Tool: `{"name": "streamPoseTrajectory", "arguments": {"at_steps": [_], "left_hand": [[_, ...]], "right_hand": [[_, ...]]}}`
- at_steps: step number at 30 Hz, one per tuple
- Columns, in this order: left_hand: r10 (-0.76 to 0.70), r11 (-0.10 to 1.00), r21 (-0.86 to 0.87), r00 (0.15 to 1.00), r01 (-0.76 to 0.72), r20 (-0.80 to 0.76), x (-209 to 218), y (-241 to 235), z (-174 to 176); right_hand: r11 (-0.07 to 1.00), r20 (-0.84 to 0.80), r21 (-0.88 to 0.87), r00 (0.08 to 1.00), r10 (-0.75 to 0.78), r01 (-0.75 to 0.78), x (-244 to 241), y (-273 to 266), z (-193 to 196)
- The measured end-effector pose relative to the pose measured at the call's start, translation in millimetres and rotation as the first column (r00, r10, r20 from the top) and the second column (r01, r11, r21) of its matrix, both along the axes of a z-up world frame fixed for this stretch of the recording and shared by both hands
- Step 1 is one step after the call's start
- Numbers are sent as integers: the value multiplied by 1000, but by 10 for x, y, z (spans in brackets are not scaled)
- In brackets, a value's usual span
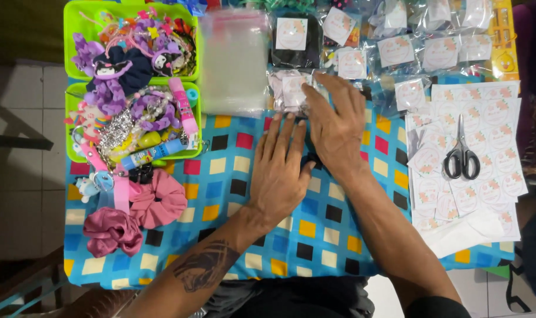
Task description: Packaging various small items like scrunchies and toys into plastic bags with labels.
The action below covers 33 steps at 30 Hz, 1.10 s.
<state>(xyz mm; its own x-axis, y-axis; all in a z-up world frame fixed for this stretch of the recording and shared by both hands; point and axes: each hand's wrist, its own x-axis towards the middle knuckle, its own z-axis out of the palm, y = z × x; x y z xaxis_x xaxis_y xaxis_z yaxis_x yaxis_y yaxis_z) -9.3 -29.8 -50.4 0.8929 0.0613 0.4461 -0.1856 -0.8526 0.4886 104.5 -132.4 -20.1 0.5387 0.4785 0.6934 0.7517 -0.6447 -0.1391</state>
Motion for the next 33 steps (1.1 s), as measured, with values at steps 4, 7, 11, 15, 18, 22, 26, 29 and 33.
{"name": "streamPoseTrajectory", "arguments": {"at_steps": [4,7,11,15,18,22,26,29,33], "left_hand": [[6,998,56,1000,-6,-3,74,52,-57],[-27,999,-25,999,26,-41,128,75,-57],[-29,999,39,999,31,-43,109,100,-63],[-32,998,-62,999,34,37,86,63,18],[-61,995,-70,996,66,66,84,36,-267],[-170,960,-198,975,197,143,43,154,64],[-214,938,-264,975,224,67,53,163,23],[-214,942,-249,974,225,72,62,165,35],[-203,948,-244,978,206,35,71,143,42]], "right_hand": [[995,8,-88,998,56,-55,93,-51,-189],[992,-28,-122,999,18,-22,129,-116,-241],[993,-41,-120,999,6,-11,80,-82,-214],[1000,-67,-12,998,11,-12,10,-13,85],[982,-155,-42,973,173,-182,50,234,366],[888,-136,-284,932,336,-362,334,514,304],[857,57,-457,954,294,-237,393,644,62],[882,125,-406,941,315,-241,357,639,32],[891,87,-404,961,263,-208,418,573,-56]]}}
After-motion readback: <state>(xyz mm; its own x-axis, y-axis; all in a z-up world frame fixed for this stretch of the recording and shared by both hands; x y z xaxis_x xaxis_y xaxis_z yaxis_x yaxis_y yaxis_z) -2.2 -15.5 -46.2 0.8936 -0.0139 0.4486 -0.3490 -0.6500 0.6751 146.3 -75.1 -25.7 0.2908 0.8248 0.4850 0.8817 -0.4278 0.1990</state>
